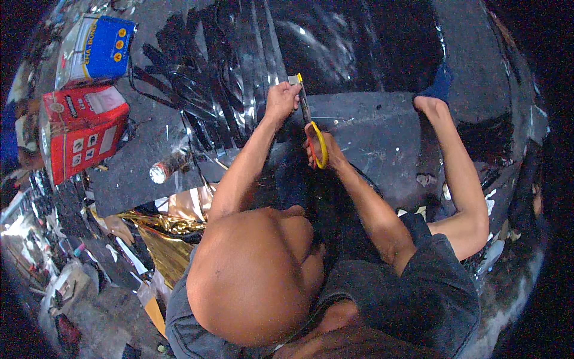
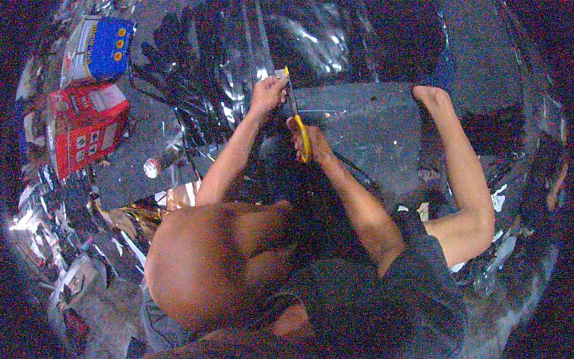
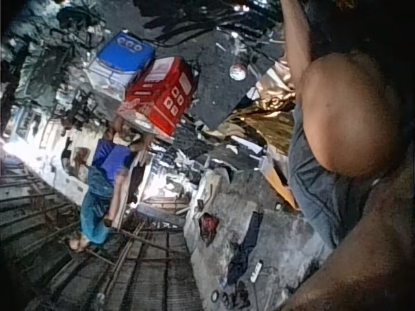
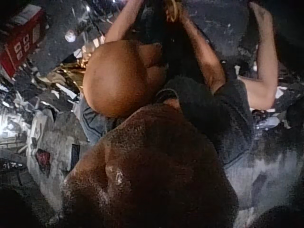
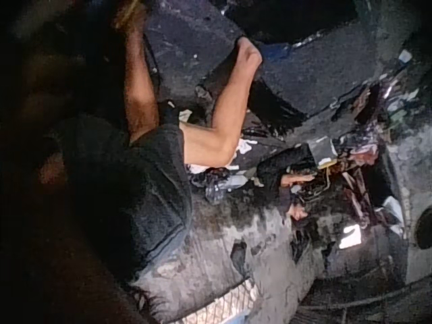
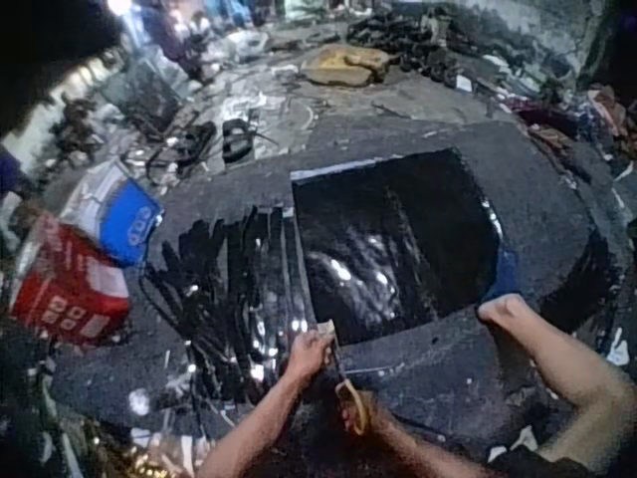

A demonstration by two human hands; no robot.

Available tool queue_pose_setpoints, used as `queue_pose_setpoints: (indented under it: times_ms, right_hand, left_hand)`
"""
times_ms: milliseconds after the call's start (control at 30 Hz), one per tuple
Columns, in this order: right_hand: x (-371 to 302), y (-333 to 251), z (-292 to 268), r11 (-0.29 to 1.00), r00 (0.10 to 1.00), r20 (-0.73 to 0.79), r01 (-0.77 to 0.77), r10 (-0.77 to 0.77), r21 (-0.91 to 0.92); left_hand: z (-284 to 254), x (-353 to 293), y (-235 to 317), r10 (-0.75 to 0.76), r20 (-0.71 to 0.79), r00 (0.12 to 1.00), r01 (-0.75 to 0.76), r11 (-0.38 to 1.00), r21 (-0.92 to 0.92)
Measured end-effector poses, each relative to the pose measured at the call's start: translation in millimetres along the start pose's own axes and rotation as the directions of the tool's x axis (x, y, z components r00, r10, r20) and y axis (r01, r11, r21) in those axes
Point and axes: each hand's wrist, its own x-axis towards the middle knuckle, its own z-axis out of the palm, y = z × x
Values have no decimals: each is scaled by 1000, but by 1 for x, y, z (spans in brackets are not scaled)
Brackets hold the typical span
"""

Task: The person uses yellow-handled scissors to cut a black flexible sheet on a cluttered workbench. They repeatedly trim the edges and remove small strips of the material.

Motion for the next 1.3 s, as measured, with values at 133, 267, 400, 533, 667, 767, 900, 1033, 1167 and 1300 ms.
queue_pose_setpoints:
  times_ms: [133,267,400,533,667,767,900,1033,1167,1300]
  right_hand:
    - [-10,-18,10,987,999,-54,-6,-2,-158]
    - [-10,-31,15,990,999,-41,4,-10,-140]
    - [-16,-37,17,981,995,-86,34,-51,-193]
    - [-22,-36,18,977,987,-109,96,-118,-192]
    - [-29,-46,22,997,991,-115,62,-66,-41]
    - [-30,-50,24,989,991,-97,85,-96,-119]
    - [-17,-80,28,962,965,-197,126,-175,-241]
    - [16,-108,21,944,968,-150,153,-203,-291]
    - [27,-162,22,863,957,-143,157,-253,-481]
    - [85,-192,12,769,884,-205,227,-420,-597]
  left_hand:
    - [-7,-4,-2,172,-26,985,-154,932,327]
    - [-3,3,-9,346,-62,936,-311,898,312]
    - [2,-7,0,371,-102,923,-315,881,354]
    - [1,-11,4,330,-88,940,-294,913,284]
    - [-2,-16,11,163,-18,986,-161,983,88]
    - [-4,-24,26,190,-26,982,-186,977,108]
    - [-4,-20,20,166,11,986,-166,986,-20]
    - [-7,-16,14,213,55,975,-211,977,-43]
    - [-7,-29,37,200,46,979,-195,976,-96]
    - [-3,-35,47,218,36,975,-212,971,-111]
